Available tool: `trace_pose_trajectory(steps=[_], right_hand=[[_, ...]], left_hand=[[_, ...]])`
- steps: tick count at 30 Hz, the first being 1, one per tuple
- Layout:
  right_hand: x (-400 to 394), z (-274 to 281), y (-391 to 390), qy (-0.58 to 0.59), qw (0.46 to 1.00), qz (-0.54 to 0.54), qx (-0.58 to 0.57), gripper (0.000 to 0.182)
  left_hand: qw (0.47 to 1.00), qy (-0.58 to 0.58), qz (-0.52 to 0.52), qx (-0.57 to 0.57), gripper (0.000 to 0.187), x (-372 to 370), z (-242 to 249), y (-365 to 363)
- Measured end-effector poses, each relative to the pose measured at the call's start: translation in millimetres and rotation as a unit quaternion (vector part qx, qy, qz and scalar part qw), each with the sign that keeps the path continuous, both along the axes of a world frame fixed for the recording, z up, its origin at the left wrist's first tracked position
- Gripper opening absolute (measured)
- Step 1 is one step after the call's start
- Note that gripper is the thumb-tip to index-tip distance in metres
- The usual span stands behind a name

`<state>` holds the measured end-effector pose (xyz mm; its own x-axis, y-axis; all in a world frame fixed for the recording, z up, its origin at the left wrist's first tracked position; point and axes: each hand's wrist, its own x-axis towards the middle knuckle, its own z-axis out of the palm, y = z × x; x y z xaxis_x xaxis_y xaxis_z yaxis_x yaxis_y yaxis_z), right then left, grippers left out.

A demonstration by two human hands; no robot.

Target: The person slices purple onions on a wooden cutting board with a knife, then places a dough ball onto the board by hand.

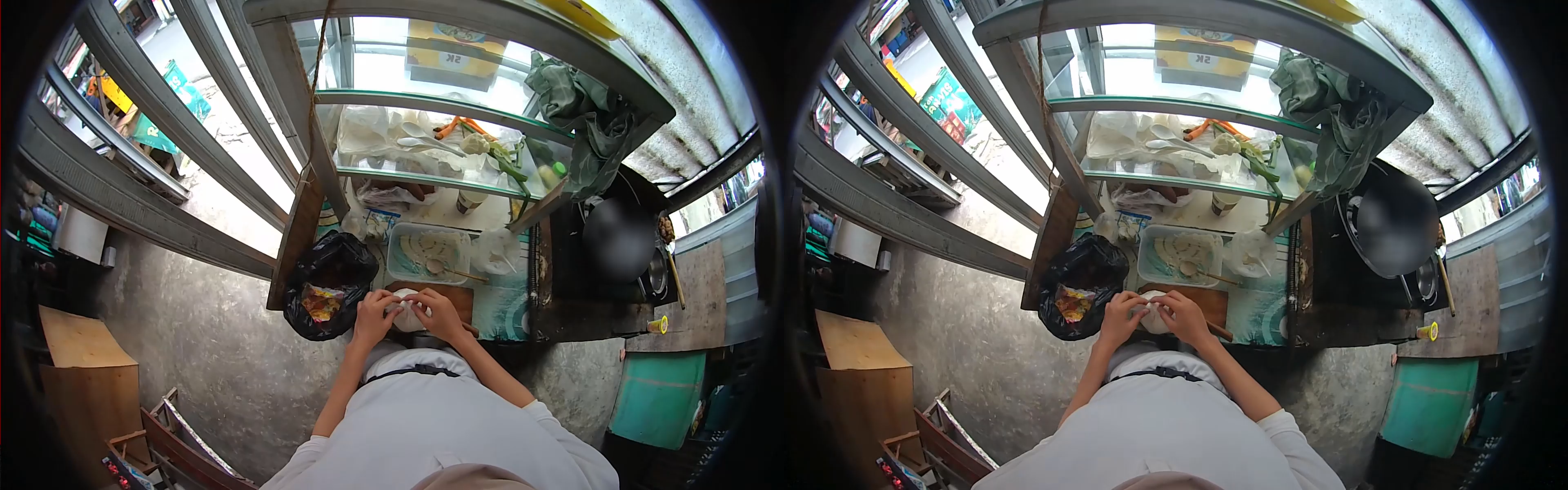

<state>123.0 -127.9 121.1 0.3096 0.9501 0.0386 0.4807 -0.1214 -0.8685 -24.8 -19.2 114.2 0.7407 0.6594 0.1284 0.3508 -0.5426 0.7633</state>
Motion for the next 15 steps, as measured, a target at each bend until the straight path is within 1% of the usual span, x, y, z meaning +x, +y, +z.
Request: trace_pose_trajectory(steps=[5,6,9,15], right_hand=[[4.0,4.2,3.9,0.016,1.0,0.016,-0.021,0.022],[2.5,3.5,3.9,0.02,1.0,0.011,-0.011,0.025],[-0.3,4.1,2.3,-0.016,1.0,0.001,-0.018,0.027],[-4.7,-2.9,4.3,-0.014,1.0,-0.017,-0.015,0.023]], left_hand=[[1.0,0.009,0.02,-0.007,0.021,-4.4,-3.1,-6.5],[0.999,-0.02,0.007,-0.039,0.02,-2.8,-9.5,-2.8],[0.995,-0.064,0.007,-0.075,0.02,-2.9,-22.3,-3.1],[0.997,-0.042,0.05,-0.045,0.024,-5.5,-13.0,-8.8]])
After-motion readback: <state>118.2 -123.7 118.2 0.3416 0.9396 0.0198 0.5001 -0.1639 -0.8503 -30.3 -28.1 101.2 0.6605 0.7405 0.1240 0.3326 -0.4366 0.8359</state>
